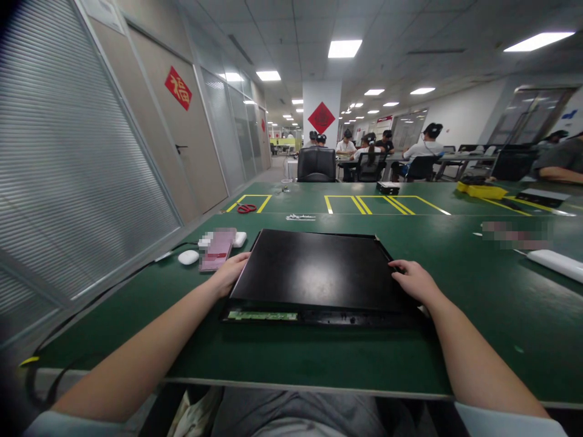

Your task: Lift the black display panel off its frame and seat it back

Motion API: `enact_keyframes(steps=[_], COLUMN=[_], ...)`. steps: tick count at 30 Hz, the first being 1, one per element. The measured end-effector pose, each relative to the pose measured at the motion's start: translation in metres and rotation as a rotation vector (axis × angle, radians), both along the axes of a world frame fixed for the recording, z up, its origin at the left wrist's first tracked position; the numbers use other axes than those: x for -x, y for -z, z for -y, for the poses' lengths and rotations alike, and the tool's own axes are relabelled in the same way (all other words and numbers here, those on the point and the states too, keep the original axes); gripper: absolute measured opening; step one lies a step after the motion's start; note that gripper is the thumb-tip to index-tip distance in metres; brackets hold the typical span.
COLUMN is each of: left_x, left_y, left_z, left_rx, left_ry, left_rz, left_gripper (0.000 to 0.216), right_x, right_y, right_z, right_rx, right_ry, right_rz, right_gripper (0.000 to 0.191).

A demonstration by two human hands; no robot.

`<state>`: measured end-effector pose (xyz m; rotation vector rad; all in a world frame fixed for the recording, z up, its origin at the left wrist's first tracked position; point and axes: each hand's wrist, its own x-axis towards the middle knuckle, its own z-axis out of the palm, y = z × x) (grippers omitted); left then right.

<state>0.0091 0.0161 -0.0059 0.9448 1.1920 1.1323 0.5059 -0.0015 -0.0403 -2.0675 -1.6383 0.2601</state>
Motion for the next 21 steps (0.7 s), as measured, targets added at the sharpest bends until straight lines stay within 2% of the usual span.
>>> enact_keyframes(steps=[9,16,21], left_x=[-0.0004,0.0013,0.0028], left_y=[0.0018,0.0022,-0.0023], left_z=[-0.0001,-0.0027,-0.0026], left_rx=[-0.082,-0.164,-0.117], left_ry=[0.008,-0.013,0.003], left_rz=[0.029,0.025,0.099], left_gripper=[0.04,0.034,0.042], right_x=[0.0024,0.0004,-0.0031], right_y=[-0.0038,-0.003,0.0006], right_z=[0.0006,-0.0007,-0.0027], right_rx=[0.013,0.046,0.027], right_ry=[-0.011,-0.023,-0.039], right_rz=[0.015,-0.006,-0.004], right_gripper=[0.039,0.038,0.038])
